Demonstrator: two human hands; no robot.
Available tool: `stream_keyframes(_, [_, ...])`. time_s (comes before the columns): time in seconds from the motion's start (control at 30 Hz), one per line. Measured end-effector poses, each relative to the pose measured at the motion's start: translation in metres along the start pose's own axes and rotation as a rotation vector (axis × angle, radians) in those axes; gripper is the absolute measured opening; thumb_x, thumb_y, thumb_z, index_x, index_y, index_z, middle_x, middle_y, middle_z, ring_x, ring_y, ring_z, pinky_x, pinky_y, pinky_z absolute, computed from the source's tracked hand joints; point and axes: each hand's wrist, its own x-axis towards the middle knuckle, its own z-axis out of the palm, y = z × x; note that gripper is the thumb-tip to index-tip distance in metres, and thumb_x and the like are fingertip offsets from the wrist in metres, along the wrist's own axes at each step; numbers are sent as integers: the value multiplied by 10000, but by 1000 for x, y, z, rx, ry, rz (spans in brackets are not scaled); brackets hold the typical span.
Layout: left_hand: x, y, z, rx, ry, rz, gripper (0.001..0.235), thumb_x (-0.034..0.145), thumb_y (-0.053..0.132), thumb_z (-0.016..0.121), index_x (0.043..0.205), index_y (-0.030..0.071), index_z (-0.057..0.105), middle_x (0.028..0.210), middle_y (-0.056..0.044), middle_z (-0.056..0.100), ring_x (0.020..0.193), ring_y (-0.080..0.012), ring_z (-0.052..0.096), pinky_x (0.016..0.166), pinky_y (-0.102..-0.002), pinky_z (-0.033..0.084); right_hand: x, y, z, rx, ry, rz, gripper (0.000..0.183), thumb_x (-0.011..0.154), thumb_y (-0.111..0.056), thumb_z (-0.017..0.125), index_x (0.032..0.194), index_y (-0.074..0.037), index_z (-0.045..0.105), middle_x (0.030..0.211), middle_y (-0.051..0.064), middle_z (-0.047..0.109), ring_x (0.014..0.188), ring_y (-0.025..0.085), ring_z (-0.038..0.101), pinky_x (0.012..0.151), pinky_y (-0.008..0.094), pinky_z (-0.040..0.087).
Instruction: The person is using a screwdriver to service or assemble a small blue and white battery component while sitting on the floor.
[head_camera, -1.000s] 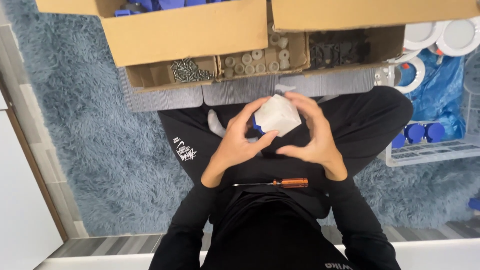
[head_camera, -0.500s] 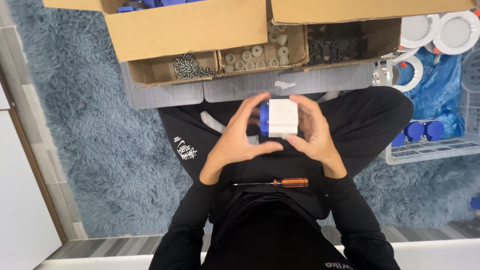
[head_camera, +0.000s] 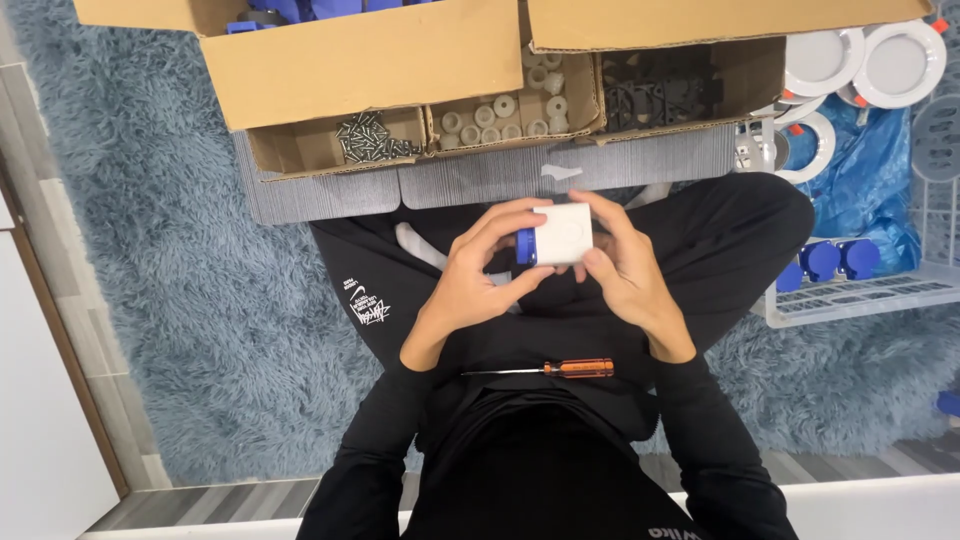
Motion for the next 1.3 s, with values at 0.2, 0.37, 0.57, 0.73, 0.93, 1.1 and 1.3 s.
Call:
stream_keyframes(0.2, [0,3,-5,-23,14,-22,853,872,190,982,1598,99,544,1601,-116,573,1467,-286,590,1134,-443,581,4,-7,7,104,32,-55,621,1006,-165,739,1513,105,502,1516,280,533,1278,405,699,934,462,649])
stream_keyframes(0.37, [-11,-11,-8,-19,13,-102,864,912,349,937,1603,51,513,1445,-160,620,1151,-247,716,927,-384,651,9,-12,11,126,0,-199,526,936,-12,789,1384,132,556,1526,356,502,1332,452,669,1018,525,624])
stream_keyframes(0.57, [-13,-4,-10,-56,51,-100,795,936,282,901,1590,28,528,1377,-160,670,1043,-202,748,872,-335,663,15,-27,19,86,-30,-259,463,919,5,804,1328,58,594,1624,348,418,1414,448,609,1095,561,592])
stream_keyframes(0.73, [-9,13,-12,10,4,-19,748,926,242,914,1556,53,559,1550,-151,593,1266,-252,705,1023,-366,625,11,-21,13,81,-39,-98,910,1004,-542,720,1630,-3,338,1744,258,312,1504,353,501,1169,518,509])
stream_keyframes(0.93, [-5,12,-12,83,-12,93,613,983,140,855,1520,38,578,1578,-179,585,1439,-352,626,1160,-458,552,7,-24,14,6,5,56,726,977,-81,778,1608,61,448,1433,226,637,1193,305,717,927,455,656])
stream_keyframes(1.1, [-11,-4,-14,-6,-66,-184,835,1019,323,798,1652,-10,368,1538,-276,567,1366,-467,639,1071,-554,601,14,-42,19,-67,-57,-129,665,859,-15,894,1444,101,601,1476,276,607,1308,395,688,1048,487,607])
stream_keyframes(1.3, [-12,-2,-10,13,-30,-156,791,989,295,843,1614,6,453,1473,-250,607,1368,-396,644,1092,-510,588,12,-40,16,-125,-81,-146,798,875,-215,920,1529,-12,509,1691,262,410,1495,389,533,1196,503,486])
